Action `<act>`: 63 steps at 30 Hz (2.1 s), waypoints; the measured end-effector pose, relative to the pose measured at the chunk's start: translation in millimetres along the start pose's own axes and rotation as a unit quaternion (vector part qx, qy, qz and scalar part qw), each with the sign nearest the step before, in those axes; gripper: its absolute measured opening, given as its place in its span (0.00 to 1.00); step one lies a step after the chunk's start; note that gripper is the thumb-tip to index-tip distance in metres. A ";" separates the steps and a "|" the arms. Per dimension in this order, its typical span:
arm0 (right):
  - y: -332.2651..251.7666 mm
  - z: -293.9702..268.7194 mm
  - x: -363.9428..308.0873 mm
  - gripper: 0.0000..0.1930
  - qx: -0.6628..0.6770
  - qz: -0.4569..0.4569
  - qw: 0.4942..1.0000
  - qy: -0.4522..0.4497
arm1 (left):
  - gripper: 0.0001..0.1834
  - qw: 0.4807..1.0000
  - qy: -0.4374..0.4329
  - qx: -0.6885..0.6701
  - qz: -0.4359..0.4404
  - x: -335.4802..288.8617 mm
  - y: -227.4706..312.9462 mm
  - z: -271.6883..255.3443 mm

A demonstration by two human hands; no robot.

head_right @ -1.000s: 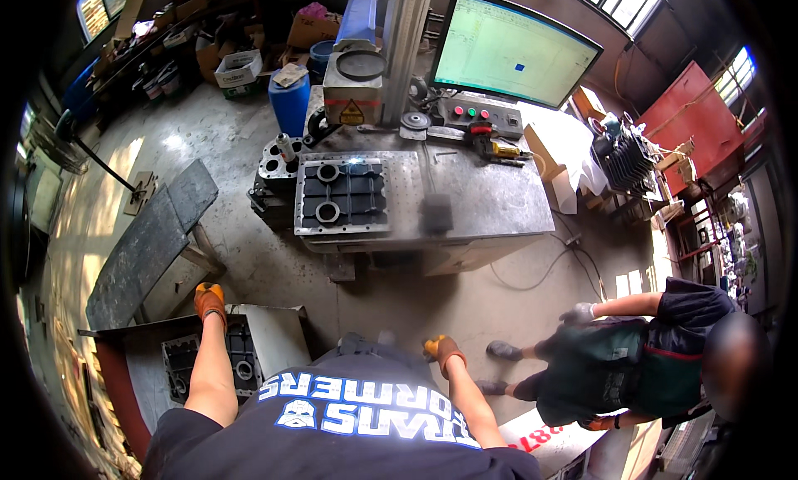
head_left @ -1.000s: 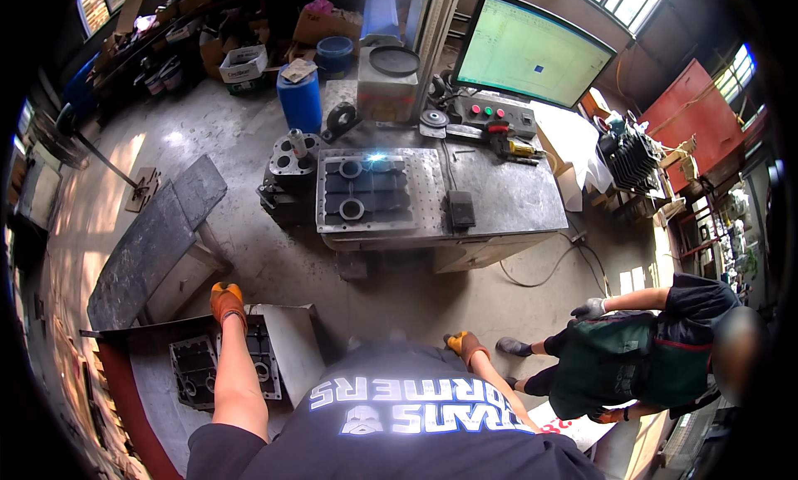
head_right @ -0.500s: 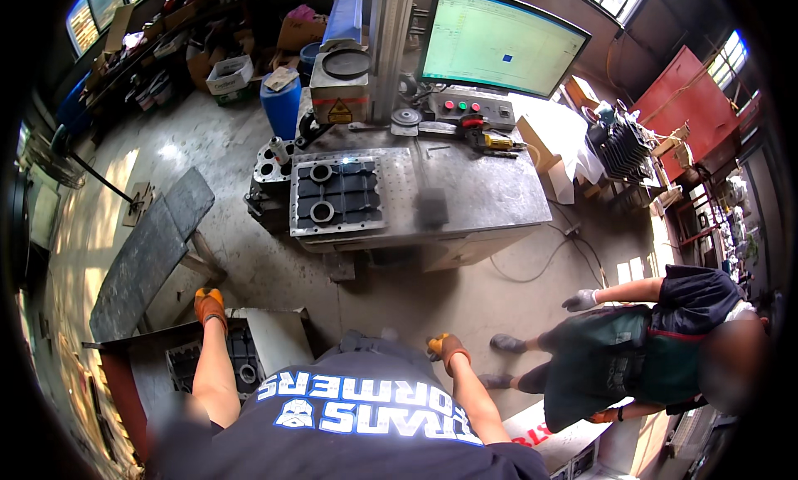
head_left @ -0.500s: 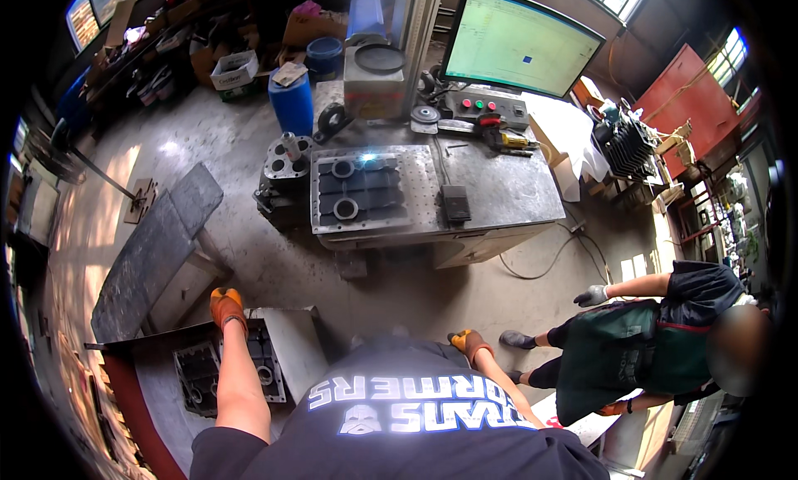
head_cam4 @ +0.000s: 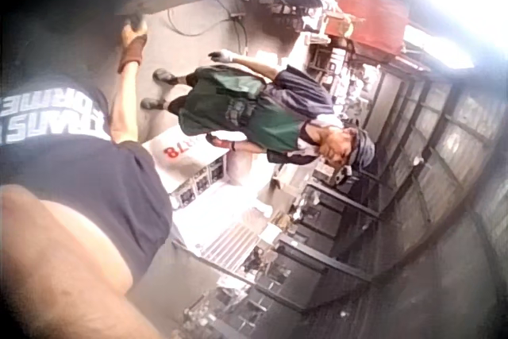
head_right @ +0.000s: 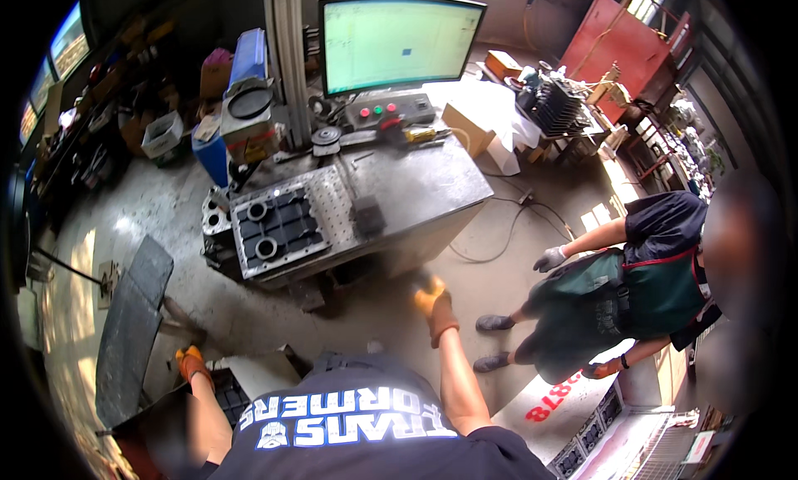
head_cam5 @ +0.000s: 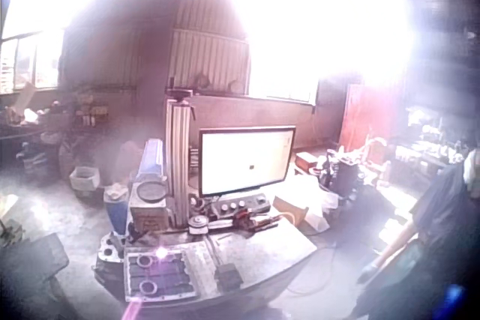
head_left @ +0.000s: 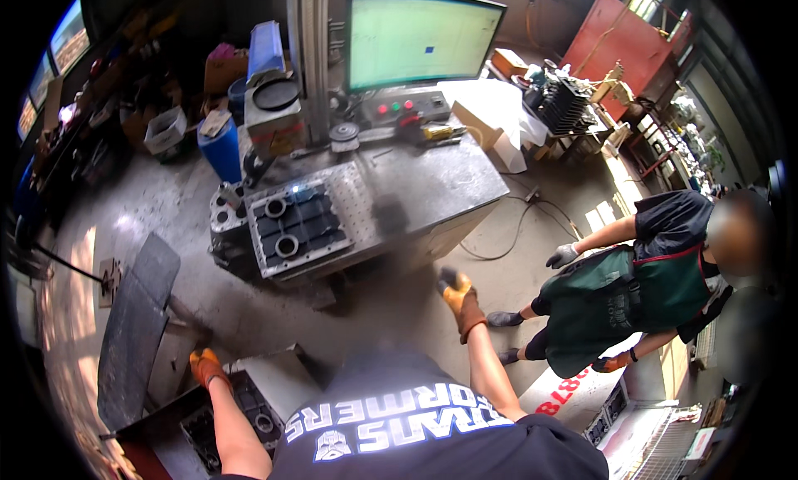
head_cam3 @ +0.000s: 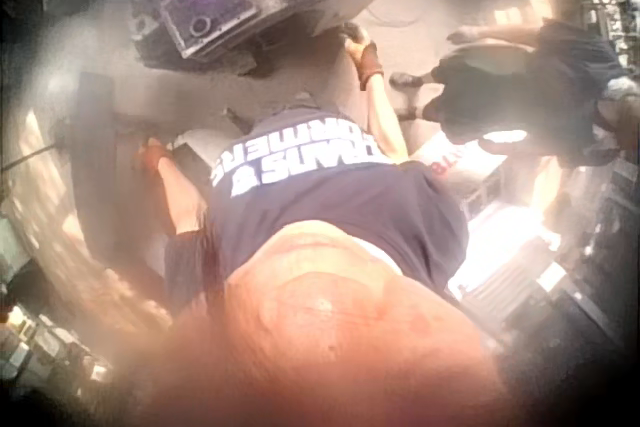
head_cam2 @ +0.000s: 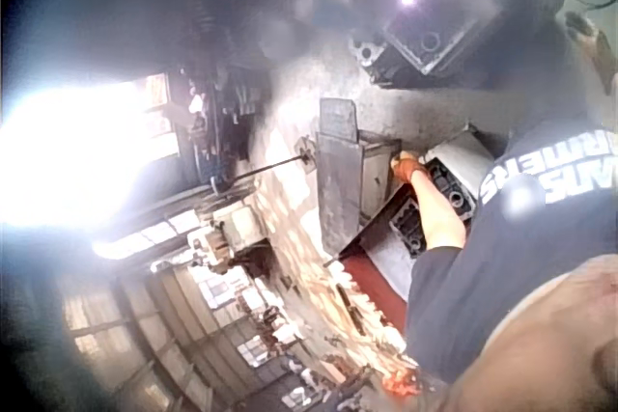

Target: The person picks up metal parts from a bin and places them onto a machining table. They move several rectangular metal blocks from the bin to the work surface, aligning them for a laser or machining process.

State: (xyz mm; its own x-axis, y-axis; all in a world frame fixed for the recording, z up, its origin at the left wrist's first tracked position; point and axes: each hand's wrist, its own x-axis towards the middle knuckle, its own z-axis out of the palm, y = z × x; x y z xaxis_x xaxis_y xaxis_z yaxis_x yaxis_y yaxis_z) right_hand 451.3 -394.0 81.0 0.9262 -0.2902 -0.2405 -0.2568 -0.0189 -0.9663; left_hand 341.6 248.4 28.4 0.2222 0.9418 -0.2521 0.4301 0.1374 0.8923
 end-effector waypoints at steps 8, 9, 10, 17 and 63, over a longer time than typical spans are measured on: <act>-307.1 -63.0 -59.9 0.22 -0.149 -0.517 0.810 0.234 | 0.13 0.967 0.014 0.238 0.084 -34.7 29.8 -17.6; -325.4 -66.1 -73.3 0.21 -0.136 -0.546 0.793 0.235 | 0.14 0.957 0.026 0.269 0.108 -38.6 34.0 -17.5; -343.5 -68.8 -93.3 0.20 -0.131 -0.571 0.775 0.235 | 0.14 0.944 0.026 0.300 0.132 -47.7 41.7 -6.2; -323.5 21.4 -92.2 0.16 -0.077 -0.468 0.866 0.160 | 0.14 0.955 0.046 0.278 0.093 -65.7 61.1 -20.3; -34.7 21.7 -42.2 0.16 -0.445 0.245 0.817 -0.274 | 0.11 0.937 0.087 0.330 0.075 -73.0 70.7 -10.4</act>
State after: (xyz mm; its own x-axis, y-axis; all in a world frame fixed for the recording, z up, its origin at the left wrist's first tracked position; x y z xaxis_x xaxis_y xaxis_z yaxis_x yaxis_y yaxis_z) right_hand 427.2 -360.3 122.6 0.5742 -0.0049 -0.8187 -0.5064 -0.7878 -0.3505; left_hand 346.7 192.6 113.9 0.2015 0.9791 -0.0261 0.8661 -0.1657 0.4715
